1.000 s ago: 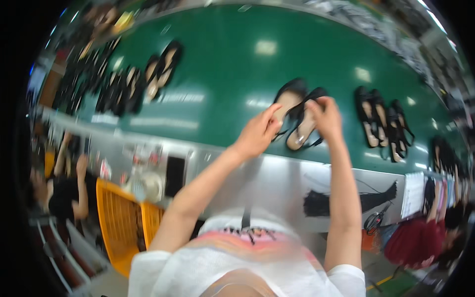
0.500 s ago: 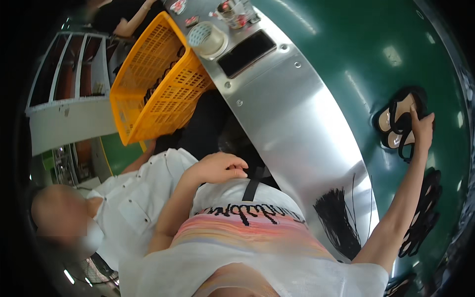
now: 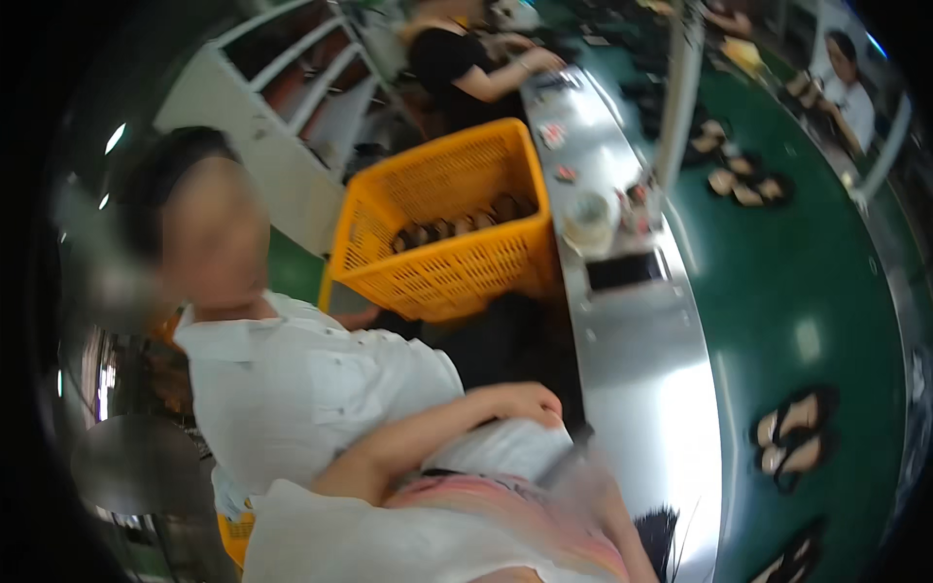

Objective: The person secures pairs of shoes on an assembly line conveyor by taking cords from a bundle and tying the shoes together by hand.

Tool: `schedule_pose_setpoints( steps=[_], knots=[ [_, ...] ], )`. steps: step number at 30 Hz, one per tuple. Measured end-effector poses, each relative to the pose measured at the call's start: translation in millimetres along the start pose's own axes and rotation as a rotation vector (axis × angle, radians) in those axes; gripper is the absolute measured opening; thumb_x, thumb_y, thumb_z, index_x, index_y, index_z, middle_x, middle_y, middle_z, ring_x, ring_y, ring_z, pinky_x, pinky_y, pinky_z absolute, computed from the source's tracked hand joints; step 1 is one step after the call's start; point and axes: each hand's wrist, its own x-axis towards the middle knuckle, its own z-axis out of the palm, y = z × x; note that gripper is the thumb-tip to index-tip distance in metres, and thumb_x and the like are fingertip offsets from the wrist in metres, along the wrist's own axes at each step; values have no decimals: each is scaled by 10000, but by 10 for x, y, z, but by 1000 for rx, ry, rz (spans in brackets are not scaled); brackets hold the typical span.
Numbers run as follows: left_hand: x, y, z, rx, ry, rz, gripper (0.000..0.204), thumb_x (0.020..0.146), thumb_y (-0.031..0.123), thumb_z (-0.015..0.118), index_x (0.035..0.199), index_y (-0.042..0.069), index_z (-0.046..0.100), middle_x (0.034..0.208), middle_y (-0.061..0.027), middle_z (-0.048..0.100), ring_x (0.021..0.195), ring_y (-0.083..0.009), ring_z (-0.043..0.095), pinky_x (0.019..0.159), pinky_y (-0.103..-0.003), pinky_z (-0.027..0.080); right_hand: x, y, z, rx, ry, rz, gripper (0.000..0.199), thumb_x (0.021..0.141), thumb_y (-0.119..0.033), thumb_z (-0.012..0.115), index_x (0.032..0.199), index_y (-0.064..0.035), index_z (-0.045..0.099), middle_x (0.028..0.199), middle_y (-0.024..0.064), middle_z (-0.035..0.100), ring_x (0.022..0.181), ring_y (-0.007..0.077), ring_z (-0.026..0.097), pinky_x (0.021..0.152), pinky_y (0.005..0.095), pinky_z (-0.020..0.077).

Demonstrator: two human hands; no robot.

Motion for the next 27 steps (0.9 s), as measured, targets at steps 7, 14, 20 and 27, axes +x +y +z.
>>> schedule_pose_setpoints(
  steps=[7, 14, 20, 27],
  knots=[
    [101, -147, 151, -3, -52, -128, 324, 711, 234, 695, 970, 42, 656, 856, -74, 656, 792, -163, 589, 681, -353, 468, -92, -582, 101, -257, 366, -37, 273, 740, -224, 647, 892, -3, 596, 807, 204, 626, 726, 319, 607, 673, 360, 467],
    [316, -723, 556, 636, -320, -106, 404, 783, 303, 562, 1048, 7, 633, 1062, -220, 610, 980, -353, 583, 800, -467, 457, -101, -1312, 259, -574, 392, -44, 215, 700, -197, 651, 804, -11, 622, 824, 232, 629, 818, 383, 611, 739, 393, 479],
    [535, -1474, 810, 691, -202, 162, 411, 760, 336, 562, 928, -29, 652, 932, -222, 636, 888, -363, 611, 757, -453, 471, -618, -2054, -311, 9, -244, -867, 354, 764, -345, 670, 1022, -105, 638, 1293, 190, 488, 1247, 395, 402, 977, 497, 373],
    [198, 240, 427, 971, -387, 22, 335, 749, 287, 588, 900, 3, 680, 884, -203, 646, 839, -344, 619, 737, -422, 473, -986, -2032, -396, -745, -579, -1465, 405, 896, -332, 513, 1119, -3, 591, 1212, 232, 509, 1026, 379, 495, 888, 428, 398]
  ],
)
